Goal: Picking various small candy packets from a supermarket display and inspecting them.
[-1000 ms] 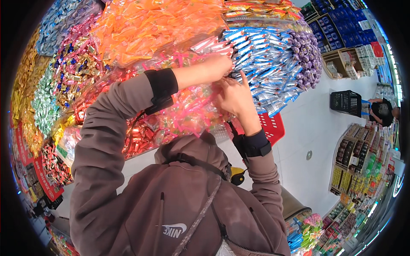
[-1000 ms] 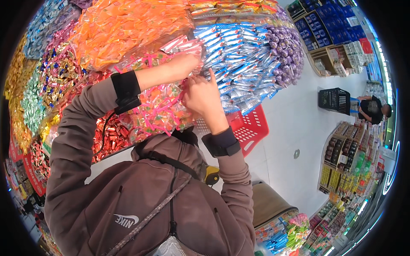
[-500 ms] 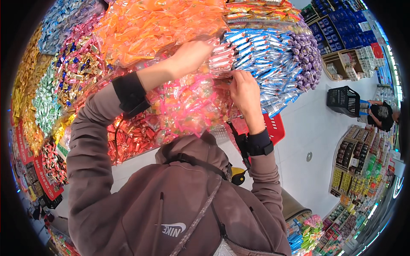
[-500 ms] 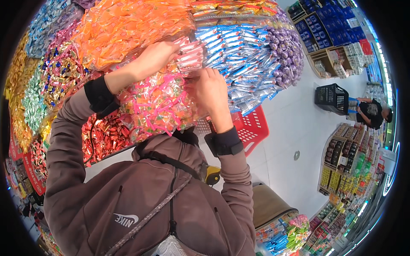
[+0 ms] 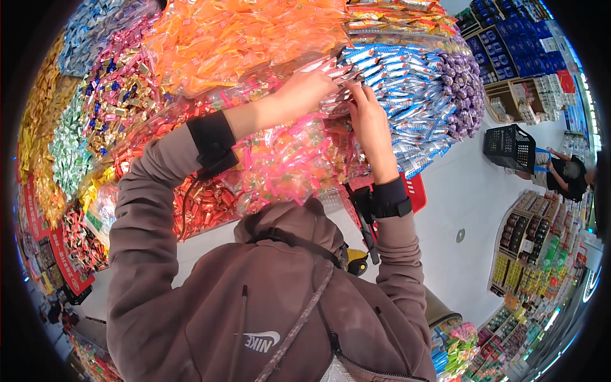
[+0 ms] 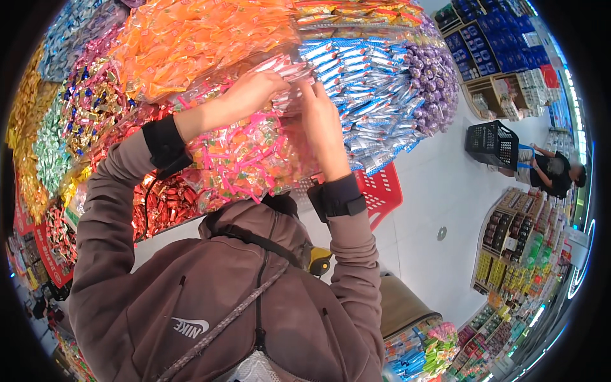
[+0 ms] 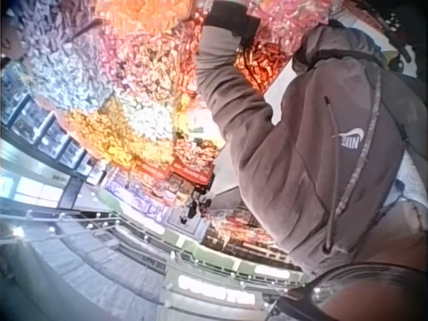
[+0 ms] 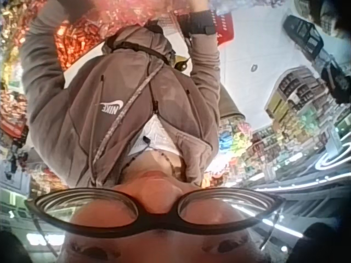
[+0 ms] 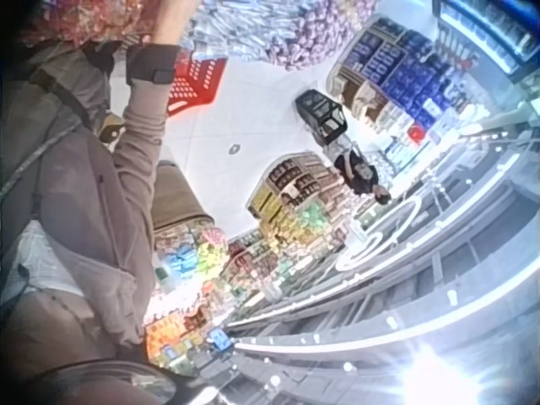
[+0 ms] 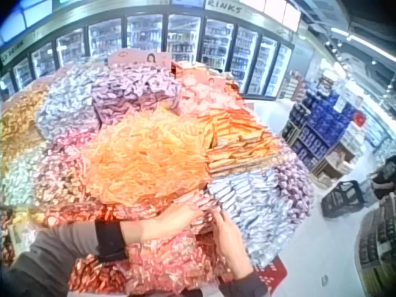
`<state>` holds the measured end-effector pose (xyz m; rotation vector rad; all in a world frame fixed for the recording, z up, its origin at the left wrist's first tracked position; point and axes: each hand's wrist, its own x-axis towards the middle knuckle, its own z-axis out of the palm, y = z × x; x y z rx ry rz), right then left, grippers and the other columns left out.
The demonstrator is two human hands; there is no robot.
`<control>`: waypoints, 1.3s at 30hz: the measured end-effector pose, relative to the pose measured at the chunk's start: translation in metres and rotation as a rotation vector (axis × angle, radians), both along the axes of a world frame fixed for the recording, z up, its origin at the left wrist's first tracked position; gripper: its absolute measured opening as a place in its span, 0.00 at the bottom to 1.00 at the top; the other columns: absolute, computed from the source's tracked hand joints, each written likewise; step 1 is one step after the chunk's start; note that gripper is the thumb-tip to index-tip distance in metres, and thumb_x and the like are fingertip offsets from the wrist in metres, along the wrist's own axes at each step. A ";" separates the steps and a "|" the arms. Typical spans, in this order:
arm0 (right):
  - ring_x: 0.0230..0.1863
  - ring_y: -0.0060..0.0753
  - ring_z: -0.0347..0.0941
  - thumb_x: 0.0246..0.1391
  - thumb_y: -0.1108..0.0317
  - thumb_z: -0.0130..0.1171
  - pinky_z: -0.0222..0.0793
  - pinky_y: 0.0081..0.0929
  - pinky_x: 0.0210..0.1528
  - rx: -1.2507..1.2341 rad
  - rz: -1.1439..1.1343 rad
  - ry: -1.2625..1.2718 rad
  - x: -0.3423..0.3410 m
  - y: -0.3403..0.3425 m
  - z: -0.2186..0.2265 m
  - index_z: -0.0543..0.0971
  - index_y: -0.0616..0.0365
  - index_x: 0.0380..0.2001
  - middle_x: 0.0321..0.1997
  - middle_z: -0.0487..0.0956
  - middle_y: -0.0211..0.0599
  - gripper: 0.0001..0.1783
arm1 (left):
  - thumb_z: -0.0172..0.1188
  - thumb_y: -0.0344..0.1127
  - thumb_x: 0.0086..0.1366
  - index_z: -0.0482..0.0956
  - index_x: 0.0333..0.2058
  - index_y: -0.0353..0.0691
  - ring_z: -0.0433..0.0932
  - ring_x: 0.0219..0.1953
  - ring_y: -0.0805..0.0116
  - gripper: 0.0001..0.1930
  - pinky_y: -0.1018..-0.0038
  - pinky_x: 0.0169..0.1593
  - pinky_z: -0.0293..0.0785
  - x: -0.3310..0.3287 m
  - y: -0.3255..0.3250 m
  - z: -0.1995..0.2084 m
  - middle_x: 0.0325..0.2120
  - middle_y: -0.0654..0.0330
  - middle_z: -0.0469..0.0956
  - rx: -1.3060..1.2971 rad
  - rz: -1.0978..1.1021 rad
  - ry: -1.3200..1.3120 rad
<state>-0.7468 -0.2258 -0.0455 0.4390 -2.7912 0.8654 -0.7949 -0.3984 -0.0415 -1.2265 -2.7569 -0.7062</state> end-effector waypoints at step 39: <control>0.34 0.47 0.68 0.41 0.80 0.48 0.64 0.36 0.33 0.094 0.044 0.172 -0.013 0.001 -0.013 0.72 0.61 0.32 0.33 0.69 0.42 0.11 | 0.51 0.26 0.49 0.70 0.39 0.37 0.70 0.36 0.56 0.15 0.67 0.36 0.69 -0.012 0.005 0.004 0.30 0.56 0.70 0.147 -0.004 0.214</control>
